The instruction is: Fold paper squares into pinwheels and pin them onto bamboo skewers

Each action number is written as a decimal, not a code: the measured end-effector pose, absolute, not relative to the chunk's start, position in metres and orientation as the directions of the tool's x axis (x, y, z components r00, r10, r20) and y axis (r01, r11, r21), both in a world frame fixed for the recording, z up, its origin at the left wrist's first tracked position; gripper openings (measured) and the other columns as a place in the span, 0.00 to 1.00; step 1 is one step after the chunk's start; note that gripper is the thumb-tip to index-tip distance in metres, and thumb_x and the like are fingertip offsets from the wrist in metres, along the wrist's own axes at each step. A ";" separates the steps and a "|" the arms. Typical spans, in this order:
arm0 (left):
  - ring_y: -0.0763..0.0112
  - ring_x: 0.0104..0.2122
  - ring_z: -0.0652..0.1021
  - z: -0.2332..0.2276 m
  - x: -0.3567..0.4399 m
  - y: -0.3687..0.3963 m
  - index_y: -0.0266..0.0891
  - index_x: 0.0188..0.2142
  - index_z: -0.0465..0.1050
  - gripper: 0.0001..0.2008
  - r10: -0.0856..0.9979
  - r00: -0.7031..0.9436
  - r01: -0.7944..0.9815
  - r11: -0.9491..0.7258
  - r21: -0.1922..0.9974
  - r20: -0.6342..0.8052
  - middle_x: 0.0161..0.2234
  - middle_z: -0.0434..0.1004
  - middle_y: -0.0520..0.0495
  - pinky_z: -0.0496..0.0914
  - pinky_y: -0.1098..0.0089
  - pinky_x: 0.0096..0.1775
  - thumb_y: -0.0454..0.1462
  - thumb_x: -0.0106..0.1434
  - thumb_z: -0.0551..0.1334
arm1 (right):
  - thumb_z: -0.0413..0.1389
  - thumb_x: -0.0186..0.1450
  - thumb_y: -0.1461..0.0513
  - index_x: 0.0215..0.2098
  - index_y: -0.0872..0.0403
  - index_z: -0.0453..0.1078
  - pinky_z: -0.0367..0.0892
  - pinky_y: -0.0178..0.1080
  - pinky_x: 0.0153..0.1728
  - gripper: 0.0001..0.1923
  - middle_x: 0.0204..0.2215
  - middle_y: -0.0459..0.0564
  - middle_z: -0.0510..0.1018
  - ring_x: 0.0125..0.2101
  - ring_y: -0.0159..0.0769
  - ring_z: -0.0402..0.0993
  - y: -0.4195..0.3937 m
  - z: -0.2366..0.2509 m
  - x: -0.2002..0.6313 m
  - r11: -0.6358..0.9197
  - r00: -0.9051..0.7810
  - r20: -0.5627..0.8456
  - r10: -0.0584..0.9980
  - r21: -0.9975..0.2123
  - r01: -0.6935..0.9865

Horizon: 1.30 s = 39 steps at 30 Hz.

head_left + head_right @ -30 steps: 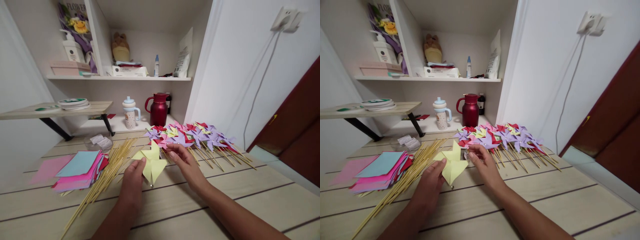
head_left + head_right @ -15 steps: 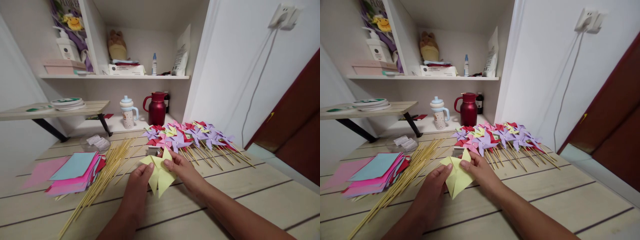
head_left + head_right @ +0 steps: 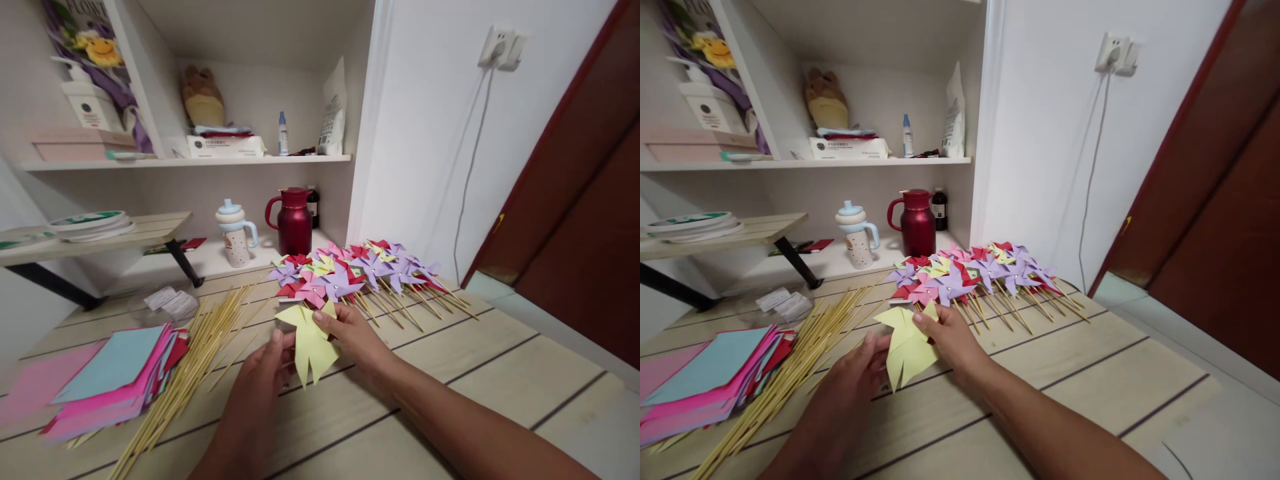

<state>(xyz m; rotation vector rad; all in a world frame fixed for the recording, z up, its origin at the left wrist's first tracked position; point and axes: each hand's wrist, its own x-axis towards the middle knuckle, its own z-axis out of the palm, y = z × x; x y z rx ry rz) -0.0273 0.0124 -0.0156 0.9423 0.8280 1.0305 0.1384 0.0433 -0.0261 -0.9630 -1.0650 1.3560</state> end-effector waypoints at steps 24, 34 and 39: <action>0.67 0.30 0.75 -0.024 -0.026 0.012 0.38 0.39 0.81 0.17 0.958 0.224 -0.181 0.220 0.959 -0.177 0.33 0.80 0.45 0.68 0.69 0.34 0.47 0.55 0.67 | 0.61 0.60 0.50 0.26 0.55 0.69 0.58 0.33 0.23 0.17 0.21 0.43 0.70 0.21 0.30 0.63 0.033 -0.025 0.138 0.161 -0.140 0.158 0.977 -0.987 0.010; 0.66 0.29 0.76 -0.020 -0.025 0.013 0.39 0.32 0.82 0.14 0.976 0.117 -0.154 0.201 0.967 -0.184 0.30 0.82 0.46 0.67 0.70 0.33 0.45 0.50 0.70 | 0.60 0.60 0.49 0.27 0.55 0.69 0.58 0.33 0.23 0.17 0.22 0.44 0.71 0.22 0.31 0.64 0.034 -0.031 0.138 0.168 -0.143 0.161 0.977 -0.985 0.037; 0.66 0.29 0.75 -0.016 -0.023 0.012 0.38 0.28 0.82 0.11 0.986 0.031 -0.099 0.167 0.981 -0.164 0.27 0.80 0.48 0.67 0.71 0.32 0.44 0.49 0.71 | 0.57 0.63 0.49 0.30 0.54 0.71 0.59 0.34 0.24 0.17 0.23 0.44 0.71 0.24 0.32 0.65 0.031 -0.025 0.138 0.207 -0.140 0.198 0.970 -0.977 0.048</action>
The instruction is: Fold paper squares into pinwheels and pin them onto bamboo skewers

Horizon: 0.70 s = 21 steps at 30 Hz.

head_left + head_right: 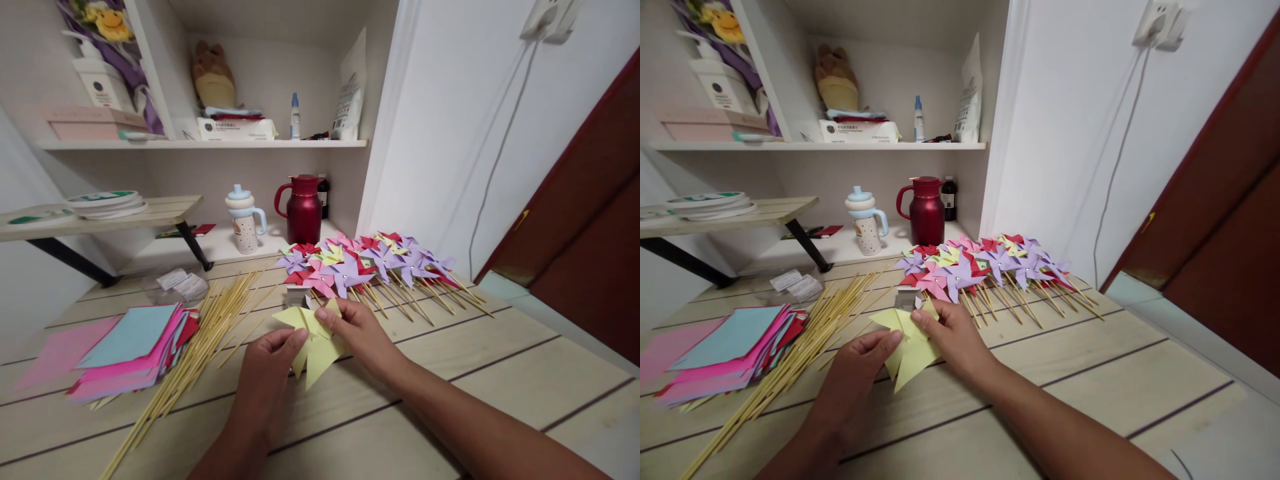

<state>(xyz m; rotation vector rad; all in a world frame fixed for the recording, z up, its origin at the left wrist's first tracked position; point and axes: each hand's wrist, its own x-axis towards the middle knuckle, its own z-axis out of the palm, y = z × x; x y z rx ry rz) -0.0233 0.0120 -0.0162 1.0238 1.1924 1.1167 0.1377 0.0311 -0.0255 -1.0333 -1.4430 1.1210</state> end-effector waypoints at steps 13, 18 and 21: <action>0.62 0.32 0.76 -0.022 -0.023 0.011 0.38 0.33 0.82 0.15 0.984 0.076 -0.126 0.172 0.977 -0.163 0.30 0.80 0.46 0.69 0.68 0.35 0.47 0.52 0.69 | 0.61 0.60 0.49 0.41 0.52 0.74 0.64 0.36 0.31 0.18 0.29 0.46 0.77 0.29 0.35 0.70 0.032 -0.019 0.138 0.055 -0.166 0.080 0.983 -0.987 -0.153; 0.62 0.31 0.76 -0.026 -0.024 0.011 0.38 0.33 0.82 0.15 0.986 0.090 -0.113 0.153 0.982 -0.143 0.30 0.80 0.45 0.69 0.66 0.36 0.47 0.53 0.68 | 0.65 0.55 0.51 0.32 0.55 0.74 0.61 0.35 0.26 0.16 0.23 0.44 0.74 0.23 0.31 0.67 0.030 -0.020 0.135 -0.005 -0.174 0.029 0.984 -0.982 -0.190; 0.63 0.31 0.76 -0.028 -0.024 0.012 0.38 0.31 0.82 0.15 0.986 0.087 -0.098 0.153 0.983 -0.145 0.29 0.80 0.46 0.69 0.67 0.35 0.48 0.53 0.68 | 0.66 0.54 0.51 0.28 0.56 0.73 0.62 0.35 0.26 0.16 0.22 0.44 0.74 0.22 0.30 0.66 0.031 -0.019 0.136 -0.010 -0.171 0.027 0.985 -0.977 -0.211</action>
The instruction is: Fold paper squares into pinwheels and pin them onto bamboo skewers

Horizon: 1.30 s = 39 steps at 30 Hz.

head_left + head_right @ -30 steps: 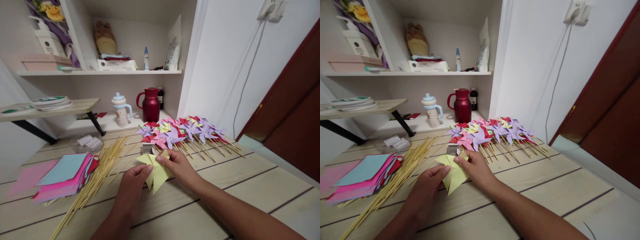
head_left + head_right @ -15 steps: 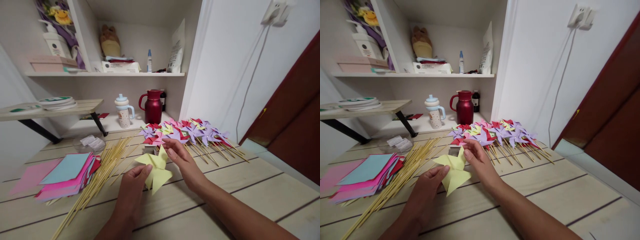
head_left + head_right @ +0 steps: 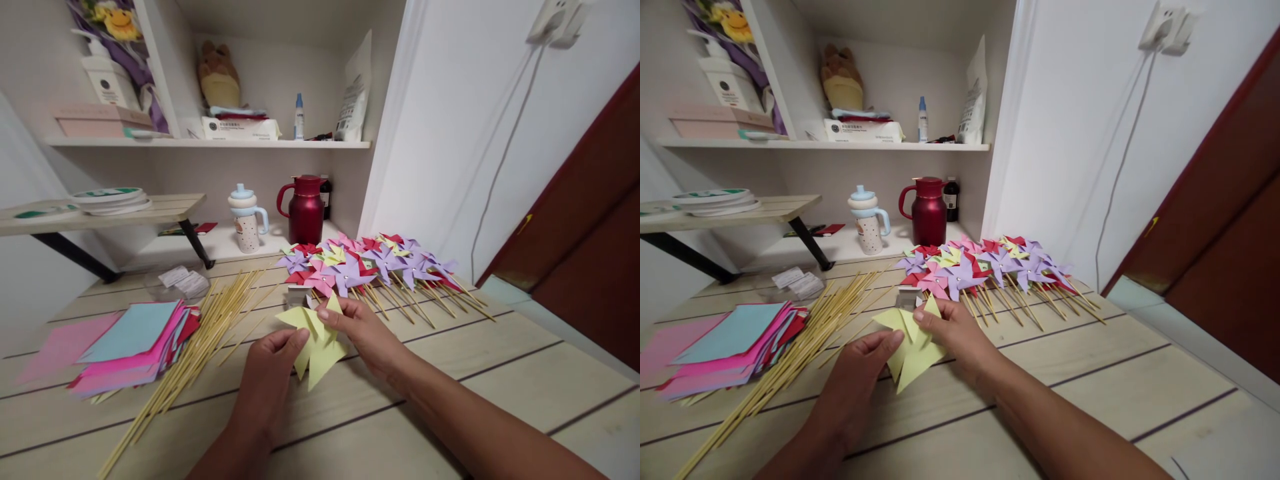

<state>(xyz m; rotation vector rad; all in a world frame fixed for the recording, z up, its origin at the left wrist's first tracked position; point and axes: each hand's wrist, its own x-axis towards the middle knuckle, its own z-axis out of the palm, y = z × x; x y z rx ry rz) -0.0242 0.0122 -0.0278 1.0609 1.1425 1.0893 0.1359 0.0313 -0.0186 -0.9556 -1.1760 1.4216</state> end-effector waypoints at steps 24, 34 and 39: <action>0.67 0.30 0.74 -0.032 -0.021 0.012 0.37 0.33 0.81 0.15 0.985 0.088 -0.147 0.163 0.976 -0.151 0.28 0.78 0.48 0.67 0.69 0.34 0.47 0.54 0.67 | 0.68 0.50 0.57 0.28 0.57 0.72 0.61 0.33 0.22 0.14 0.20 0.42 0.72 0.20 0.29 0.66 0.038 -0.021 0.138 0.034 -0.148 0.040 0.988 -0.999 -0.040; 0.72 0.24 0.70 -0.023 -0.019 0.009 0.37 0.25 0.74 0.12 0.986 -0.052 -0.060 0.158 0.986 -0.161 0.22 0.72 0.52 0.62 0.74 0.25 0.44 0.49 0.69 | 0.63 0.58 0.52 0.33 0.54 0.74 0.61 0.33 0.26 0.14 0.24 0.43 0.73 0.24 0.30 0.67 0.034 -0.020 0.138 0.108 -0.182 0.117 0.976 -0.992 -0.060; 0.72 0.24 0.71 -0.016 -0.024 0.012 0.37 0.27 0.75 0.12 0.980 -0.139 -0.161 0.122 0.979 -0.145 0.23 0.74 0.52 0.63 0.74 0.26 0.43 0.48 0.69 | 0.60 0.62 0.51 0.41 0.51 0.74 0.66 0.38 0.40 0.15 0.34 0.47 0.79 0.35 0.35 0.73 0.039 -0.019 0.141 0.131 -0.153 0.169 0.974 -0.964 -0.231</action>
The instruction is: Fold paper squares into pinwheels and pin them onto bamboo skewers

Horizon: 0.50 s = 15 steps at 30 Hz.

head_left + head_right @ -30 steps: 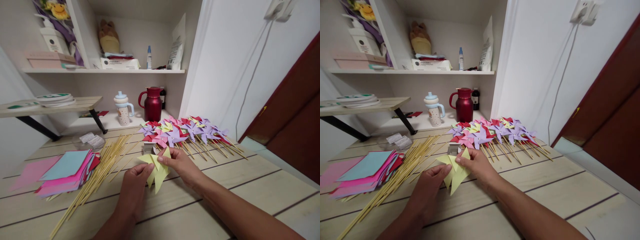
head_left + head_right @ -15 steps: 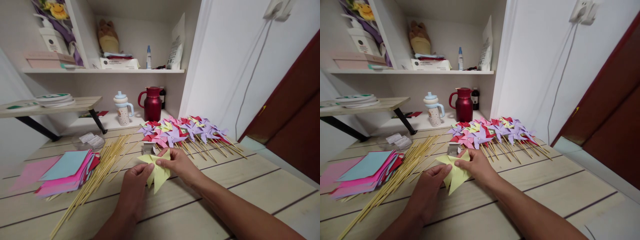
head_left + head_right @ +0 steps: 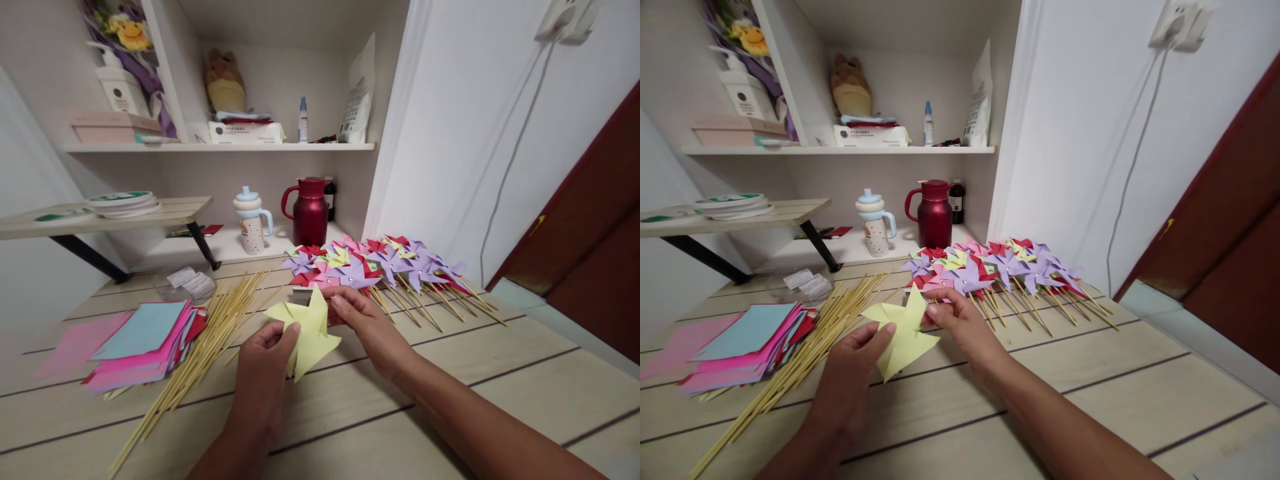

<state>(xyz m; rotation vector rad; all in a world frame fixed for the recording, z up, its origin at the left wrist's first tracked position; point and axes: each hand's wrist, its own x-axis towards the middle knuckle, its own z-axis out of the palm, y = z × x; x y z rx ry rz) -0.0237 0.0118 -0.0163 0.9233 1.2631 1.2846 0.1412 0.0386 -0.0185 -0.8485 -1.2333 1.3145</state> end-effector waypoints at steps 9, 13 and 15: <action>0.72 0.25 0.72 -0.014 -0.024 0.012 0.36 0.26 0.74 0.13 0.984 -0.119 -0.181 0.107 0.978 -0.130 0.24 0.74 0.51 0.64 0.74 0.27 0.43 0.48 0.70 | 0.70 0.50 0.58 0.30 0.56 0.75 0.62 0.32 0.30 0.14 0.25 0.44 0.76 0.26 0.28 0.69 0.040 -0.023 0.139 -0.017 -0.218 0.039 0.975 -0.969 -0.248; 0.72 0.26 0.71 -0.016 -0.023 0.010 0.36 0.26 0.74 0.13 0.989 -0.099 -0.155 0.094 0.983 -0.110 0.25 0.75 0.51 0.64 0.74 0.28 0.44 0.49 0.69 | 0.70 0.49 0.58 0.27 0.57 0.74 0.61 0.32 0.27 0.14 0.23 0.43 0.75 0.24 0.27 0.67 0.038 -0.023 0.139 -0.011 -0.201 0.034 0.979 -0.975 -0.221; 0.71 0.26 0.71 -0.017 -0.022 0.010 0.36 0.27 0.75 0.13 0.989 -0.097 -0.153 0.094 0.984 -0.109 0.26 0.76 0.50 0.64 0.73 0.29 0.44 0.49 0.69 | 0.71 0.48 0.58 0.27 0.57 0.74 0.62 0.33 0.27 0.15 0.23 0.43 0.75 0.24 0.28 0.67 0.038 -0.023 0.139 -0.029 -0.199 0.016 0.980 -0.975 -0.221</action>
